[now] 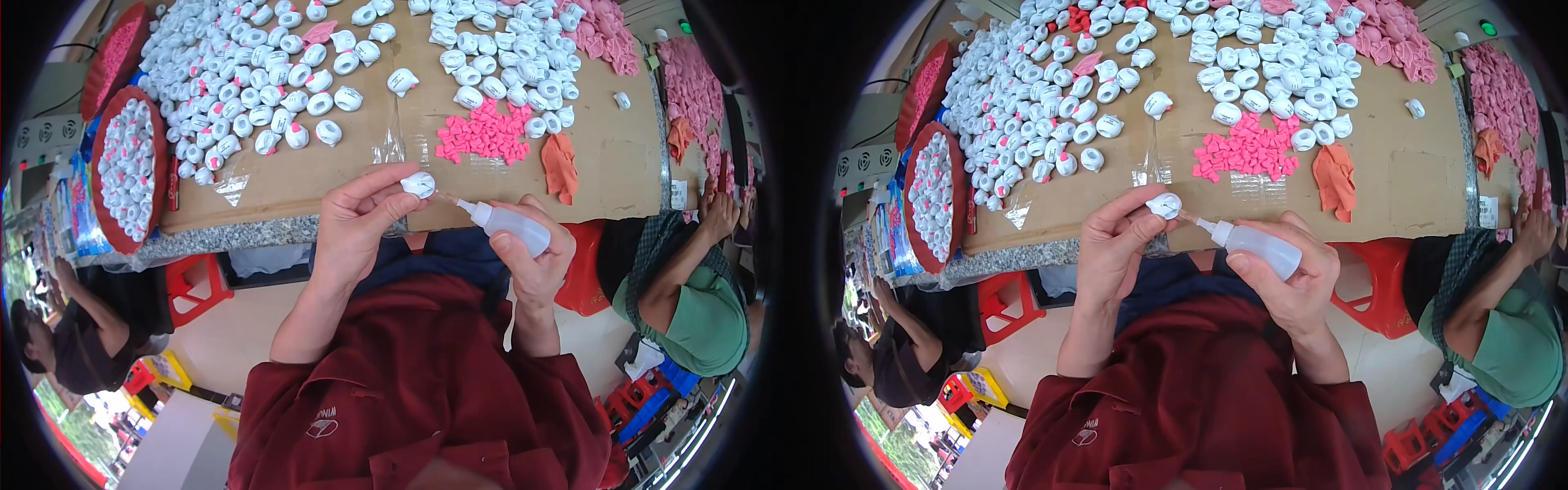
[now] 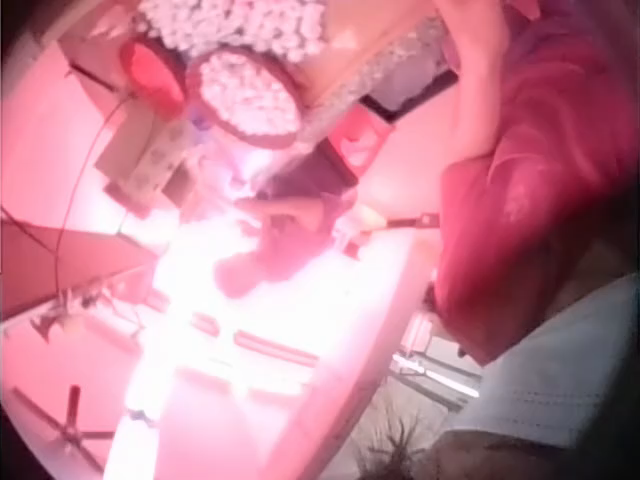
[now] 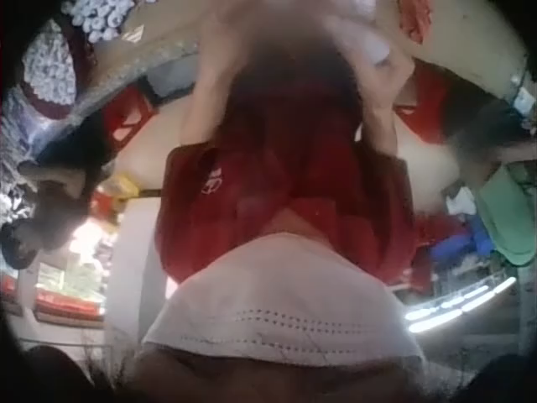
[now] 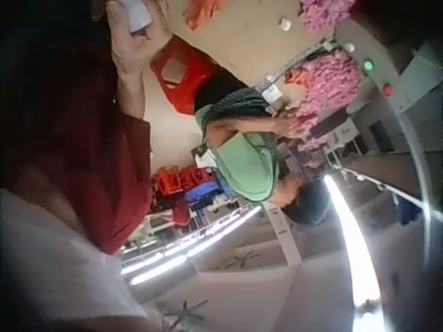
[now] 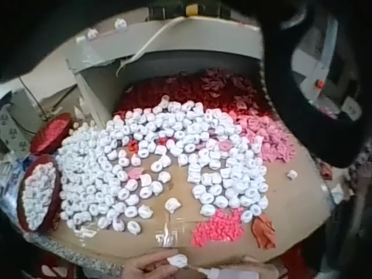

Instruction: Applying glue to white plastic pieces and attaching small pink decorative flowers.

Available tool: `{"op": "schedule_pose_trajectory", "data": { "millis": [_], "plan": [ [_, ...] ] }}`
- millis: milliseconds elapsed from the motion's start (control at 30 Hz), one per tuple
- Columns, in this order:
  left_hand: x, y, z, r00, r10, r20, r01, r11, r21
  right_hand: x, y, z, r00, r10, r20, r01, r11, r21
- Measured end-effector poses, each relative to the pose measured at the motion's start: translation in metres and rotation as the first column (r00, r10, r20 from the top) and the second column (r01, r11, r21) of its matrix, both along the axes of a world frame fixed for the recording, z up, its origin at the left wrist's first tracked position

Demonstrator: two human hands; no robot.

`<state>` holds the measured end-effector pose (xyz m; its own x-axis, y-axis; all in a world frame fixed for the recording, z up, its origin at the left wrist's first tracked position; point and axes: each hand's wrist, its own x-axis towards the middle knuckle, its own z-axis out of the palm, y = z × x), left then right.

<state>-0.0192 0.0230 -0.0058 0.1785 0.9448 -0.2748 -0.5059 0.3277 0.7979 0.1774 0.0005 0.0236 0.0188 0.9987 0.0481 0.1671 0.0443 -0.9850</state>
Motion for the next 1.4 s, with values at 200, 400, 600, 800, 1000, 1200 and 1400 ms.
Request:
{"op": "schedule_pose_trajectory", "data": {
  "millis": [200,400,600,800,1000,1200,1400],
  "plan": [
    [0.002,0.000,-0.002,1.000,0.013,-0.009,-0.012,1.000,0.017,0.002,0.000,-0.001,0.999,0.018,0.034,-0.017,1.000,-0.019],
    [0.002,0.001,-0.001,1.000,0.018,-0.009,-0.018,1.000,-0.020,0.004,0.001,-0.001,1.000,-0.011,0.012,0.012,0.999,-0.035],
    [0.001,0.000,-0.002,0.999,0.030,-0.012,-0.030,1.000,0.000,0.005,0.001,-0.001,1.000,0.022,0.018,-0.022,1.000,-0.014],
    [0.001,-0.004,0.003,0.998,0.058,0.023,-0.058,0.998,-0.022,-0.001,0.006,-0.003,0.986,-0.070,-0.154,0.061,0.996,-0.059],
    [-0.006,-0.017,0.004,0.997,0.047,-0.054,-0.049,0.998,-0.030,-0.018,0.023,-0.022,0.987,0.032,0.155,-0.059,0.983,0.173],
    [-0.006,-0.021,0.003,0.997,0.023,-0.070,-0.026,0.999,-0.041,-0.024,0.021,-0.026,0.993,-0.002,0.121,-0.018,0.986,0.168],
    [-0.002,-0.023,0.001,0.997,0.001,-0.082,-0.004,1.000,-0.027,0.007,0.039,-0.023,0.713,-0.306,0.631,0.039,0.916,0.400]
  ]
}}
